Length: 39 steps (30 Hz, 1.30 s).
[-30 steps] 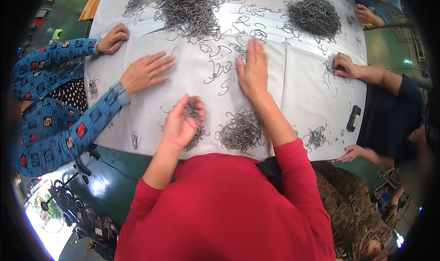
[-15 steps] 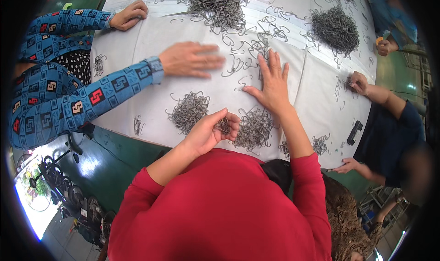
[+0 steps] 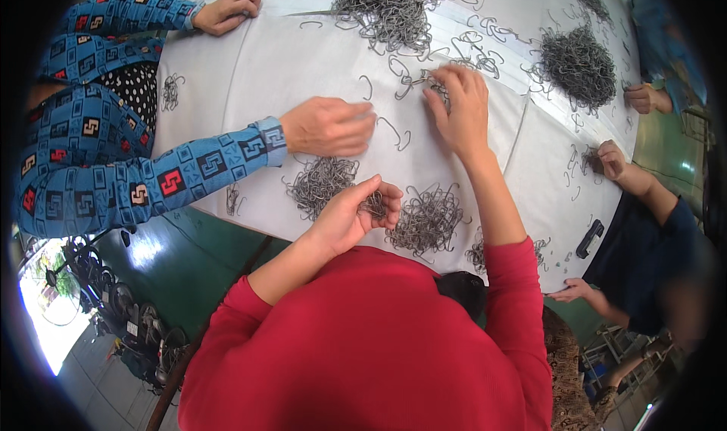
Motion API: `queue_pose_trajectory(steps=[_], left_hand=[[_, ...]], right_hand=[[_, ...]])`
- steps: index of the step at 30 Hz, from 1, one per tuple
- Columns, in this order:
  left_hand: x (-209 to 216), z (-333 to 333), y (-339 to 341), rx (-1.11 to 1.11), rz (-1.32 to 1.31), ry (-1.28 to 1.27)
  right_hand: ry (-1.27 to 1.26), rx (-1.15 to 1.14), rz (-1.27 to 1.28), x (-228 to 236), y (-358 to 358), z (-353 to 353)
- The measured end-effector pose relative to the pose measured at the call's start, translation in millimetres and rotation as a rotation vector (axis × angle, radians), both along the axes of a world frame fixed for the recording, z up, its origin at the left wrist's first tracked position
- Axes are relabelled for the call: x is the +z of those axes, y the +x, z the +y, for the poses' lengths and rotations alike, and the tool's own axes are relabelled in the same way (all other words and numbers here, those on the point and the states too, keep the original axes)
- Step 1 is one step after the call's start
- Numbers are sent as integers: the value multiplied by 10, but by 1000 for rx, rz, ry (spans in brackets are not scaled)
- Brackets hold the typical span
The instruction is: The person sorts small metal wire pieces on a white sheet, picking them up and placing them into piles. Other people at the table also sort wires. The person occasionally gathers and redistributes the piles.
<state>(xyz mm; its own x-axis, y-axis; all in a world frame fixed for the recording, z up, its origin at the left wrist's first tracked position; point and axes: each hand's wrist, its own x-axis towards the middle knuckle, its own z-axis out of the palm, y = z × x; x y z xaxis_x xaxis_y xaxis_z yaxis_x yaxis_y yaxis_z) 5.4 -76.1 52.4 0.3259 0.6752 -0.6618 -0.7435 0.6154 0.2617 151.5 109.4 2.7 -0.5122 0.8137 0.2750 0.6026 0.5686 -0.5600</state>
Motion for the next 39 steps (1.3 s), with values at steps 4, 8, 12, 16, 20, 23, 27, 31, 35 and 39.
queue_pose_trajectory(steps=[4,8,12,16,20,23,27,31,35,39], left_hand=[[10,-65,-29,4,8,-2],[34,-129,-49,22,23,7],[83,-162,-49,34,33,52],[65,-248,-35,89,24,54],[-12,-304,-89,96,57,76],[30,-270,-58,62,82,76],[78,-303,-55,102,87,103],[46,-478,-135,178,53,157],[30,-598,-157,212,79,147],[-2,-628,-180,204,80,147]], right_hand=[[-91,75,-225,187,-163,-469],[-83,24,-327,108,-297,-627],[7,-50,-415,94,-303,-622],[56,-136,-389,209,185,-547],[-220,-183,-348,434,733,-652],[-190,-98,-256,383,570,-735],[-70,92,-252,169,122,-552],[5,146,-482,170,-93,-322],[-19,191,-631,90,-12,-302],[-157,9,-452,207,185,-486]])
